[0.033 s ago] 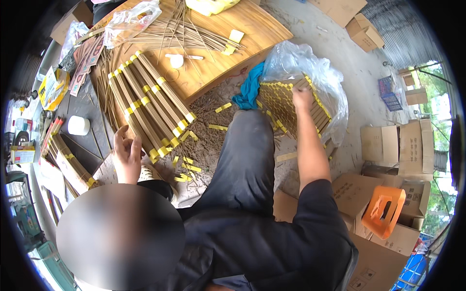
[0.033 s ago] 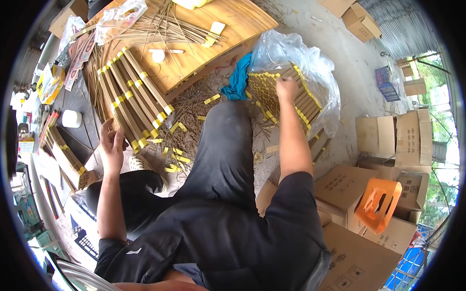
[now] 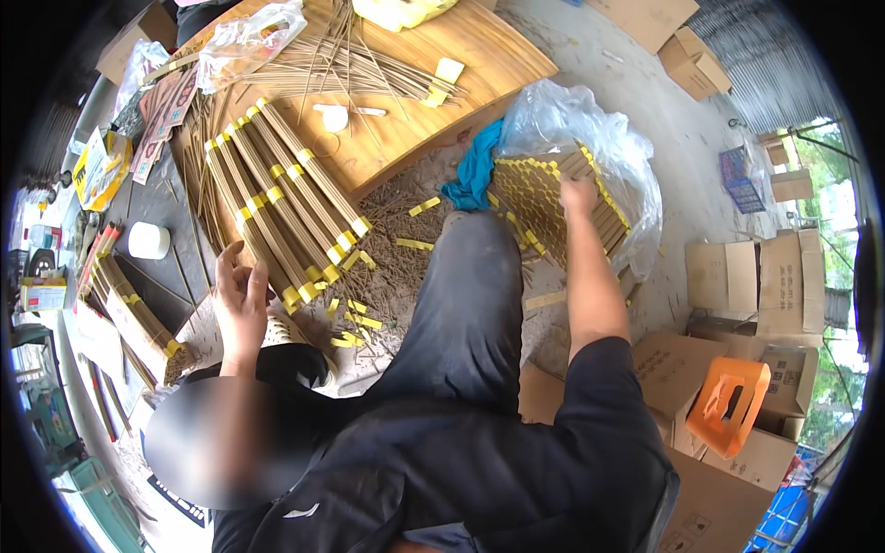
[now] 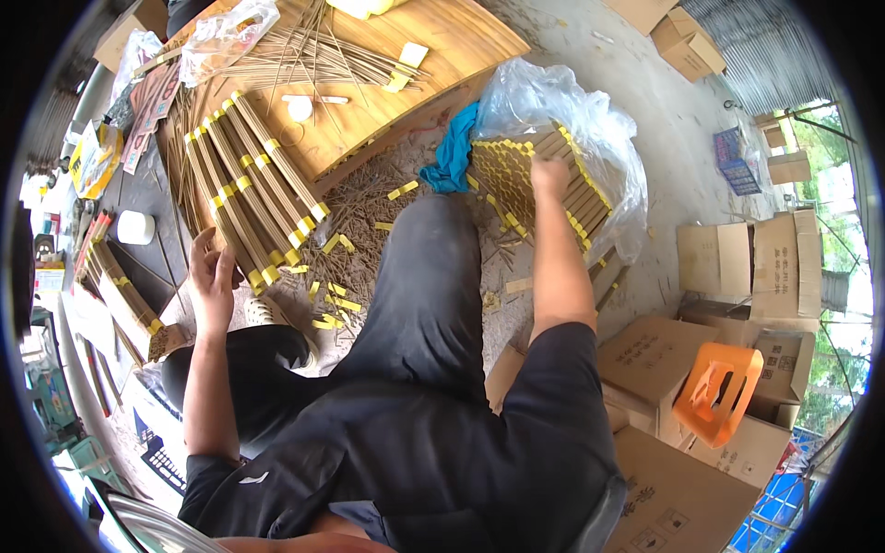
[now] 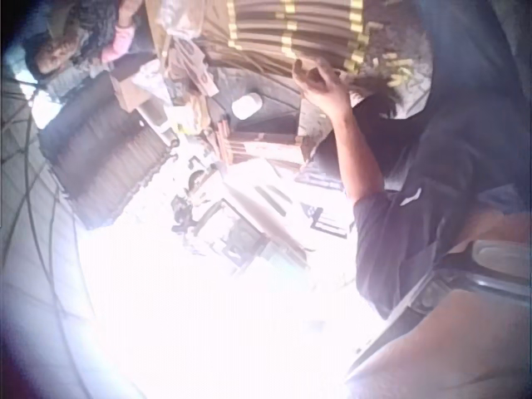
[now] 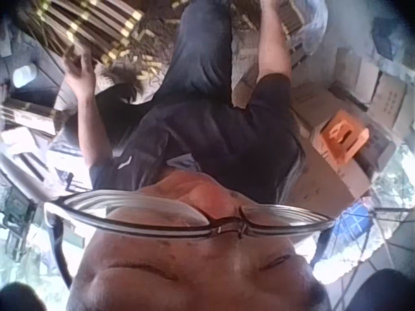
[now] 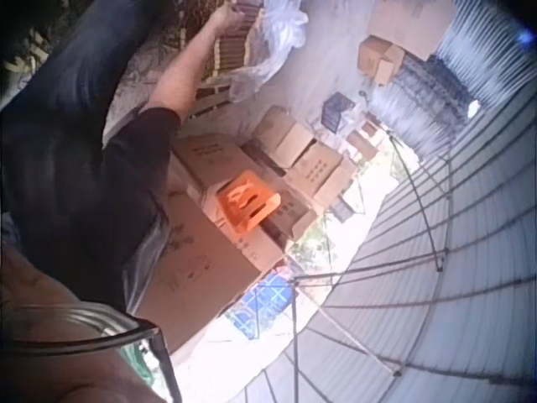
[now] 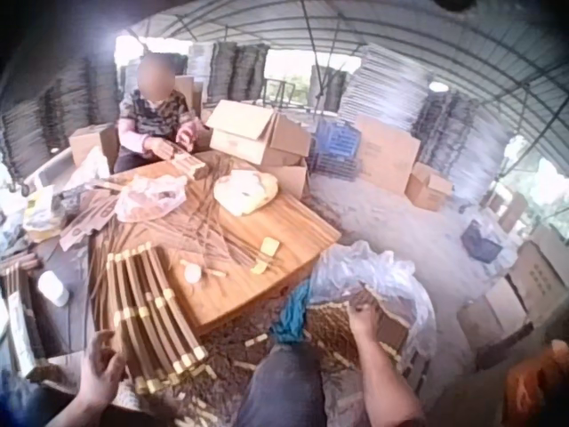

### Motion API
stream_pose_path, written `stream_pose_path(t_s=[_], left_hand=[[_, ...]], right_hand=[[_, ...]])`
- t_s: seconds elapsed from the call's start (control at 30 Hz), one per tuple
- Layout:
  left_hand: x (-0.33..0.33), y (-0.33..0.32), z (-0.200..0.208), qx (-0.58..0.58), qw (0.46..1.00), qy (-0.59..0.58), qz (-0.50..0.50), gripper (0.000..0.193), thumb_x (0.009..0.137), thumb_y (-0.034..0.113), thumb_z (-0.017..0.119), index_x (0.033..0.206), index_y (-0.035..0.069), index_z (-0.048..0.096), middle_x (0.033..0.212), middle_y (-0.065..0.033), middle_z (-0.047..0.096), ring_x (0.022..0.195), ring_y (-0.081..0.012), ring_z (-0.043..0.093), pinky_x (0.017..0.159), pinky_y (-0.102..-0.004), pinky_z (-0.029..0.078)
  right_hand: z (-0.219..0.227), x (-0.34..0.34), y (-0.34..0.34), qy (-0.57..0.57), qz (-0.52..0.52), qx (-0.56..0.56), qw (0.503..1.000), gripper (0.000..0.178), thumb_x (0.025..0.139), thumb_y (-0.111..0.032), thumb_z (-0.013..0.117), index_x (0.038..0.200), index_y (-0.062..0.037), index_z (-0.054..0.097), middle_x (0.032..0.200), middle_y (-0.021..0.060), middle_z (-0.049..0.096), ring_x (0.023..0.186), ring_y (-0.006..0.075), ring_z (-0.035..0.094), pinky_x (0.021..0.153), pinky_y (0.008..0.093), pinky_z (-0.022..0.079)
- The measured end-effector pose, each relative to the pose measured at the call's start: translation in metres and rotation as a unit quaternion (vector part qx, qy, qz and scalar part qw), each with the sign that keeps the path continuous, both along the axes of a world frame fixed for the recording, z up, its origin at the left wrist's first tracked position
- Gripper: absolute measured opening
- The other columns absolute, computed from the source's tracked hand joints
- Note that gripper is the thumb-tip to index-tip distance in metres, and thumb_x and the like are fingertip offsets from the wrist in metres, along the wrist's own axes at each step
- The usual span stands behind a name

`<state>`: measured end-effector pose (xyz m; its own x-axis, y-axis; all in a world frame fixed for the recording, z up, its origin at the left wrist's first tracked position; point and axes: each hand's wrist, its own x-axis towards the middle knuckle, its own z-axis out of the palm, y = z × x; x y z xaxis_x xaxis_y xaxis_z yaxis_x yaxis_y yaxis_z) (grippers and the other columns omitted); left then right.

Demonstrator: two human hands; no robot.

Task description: The person gathers thin wooden sticks, aligns them into bundles, and secures them with yellow tape. They then wrap each bundle with a printed paper label and place the finished bundles on the table.

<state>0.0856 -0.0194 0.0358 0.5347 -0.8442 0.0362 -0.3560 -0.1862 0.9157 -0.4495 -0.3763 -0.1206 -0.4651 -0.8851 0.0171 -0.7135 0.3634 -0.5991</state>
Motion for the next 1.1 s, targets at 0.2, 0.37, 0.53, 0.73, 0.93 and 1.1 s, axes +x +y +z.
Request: stream_pose_path(t_s=[0.2, 0.37, 0.53, 0.73, 0.93, 1.1], left_hand=[[0.012, 0.015, 0.002, 0.026, 0.998, -0.031, 0.047, 0.039, 0.099, 0.013, 0.065, 0.134, 0.0, 0.055, 0.074, -0.0071, 0.068, 0.066, -0.011, 0.064, 0.061, -0.0284, 0.051], [0.008, 0.002, 0.014, 0.045, 0.993, -0.095, 0.052, 0.041, 0.097, 0.015, 0.067, 0.133, 0.0, 0.055, 0.074, -0.0131, 0.069, 0.064, -0.0212, 0.066, 0.066, -0.0359, 0.054], [0.008, 0.012, 0.018, 0.03, 0.997, -0.066, 0.035, 0.039, 0.097, 0.014, 0.067, 0.133, 0.002, 0.055, 0.073, -0.0102, 0.067, 0.063, -0.0161, 0.064, 0.062, -0.0335, 0.051], [0.013, 0.022, 0.02, 0.04, 0.995, -0.093, 0.004, 0.047, 0.096, 0.017, 0.066, 0.136, 0.001, 0.047, 0.074, -0.0157, 0.069, 0.068, -0.0322, 0.07, 0.067, -0.041, 0.054], [0.011, 0.033, 0.017, 0.045, 0.993, -0.11, -0.006, 0.051, 0.096, 0.019, 0.066, 0.138, 0.0, 0.044, 0.076, -0.0181, 0.071, 0.073, -0.0368, 0.072, 0.07, -0.0444, 0.056], [0.011, 0.039, 0.018, 0.053, 0.99, -0.128, -0.015, 0.052, 0.098, 0.022, 0.065, 0.14, 0.001, 0.042, 0.08, -0.0213, 0.072, 0.081, -0.0413, 0.072, 0.075, -0.048, 0.056]], right_hand=[[-0.077, -0.019, -0.055, 0.021, -0.037, 0.09, 0.995, 0.043, 0.086, -0.037, 0.078, 0.096, 0.0047, 0.074, 0.085, 0.0145, 0.072, 0.066, 0.027, 0.07, 0.056, 0.0386, 0.056], [-0.071, -0.044, -0.064, -0.213, -0.07, 0.128, 0.966, 0.038, 0.083, -0.034, 0.083, 0.098, -0.0016, 0.073, 0.069, 0.0072, 0.058, 0.053, 0.0206, 0.053, 0.047, 0.0369, 0.042], [-0.051, -0.061, -0.045, -0.299, -0.064, 0.141, 0.942, 0.034, 0.083, -0.039, 0.082, 0.09, -0.0091, 0.067, 0.06, 0.0013, 0.048, 0.044, 0.0145, 0.039, 0.04, 0.0336, 0.029], [0.018, -0.017, 0.042, -0.426, -0.003, -0.022, 0.905, 0.035, 0.092, -0.044, 0.064, 0.076, -0.0162, 0.048, 0.06, -0.0026, 0.041, 0.044, 0.0117, 0.037, 0.04, 0.0297, 0.026], [0.091, 0.056, 0.206, -0.372, 0.106, -0.073, 0.919, 0.025, 0.097, -0.033, 0.062, 0.093, -0.0084, 0.06, 0.076, -0.0009, 0.05, 0.055, 0.0095, 0.045, 0.045, 0.0251, 0.032], [0.157, 0.126, 0.252, -0.24, 0.39, -0.087, 0.885, 0.015, 0.097, -0.014, 0.061, 0.103, -0.0005, 0.064, 0.077, -0.0006, 0.056, 0.061, 0.0083, 0.048, 0.051, 0.0266, 0.039]])
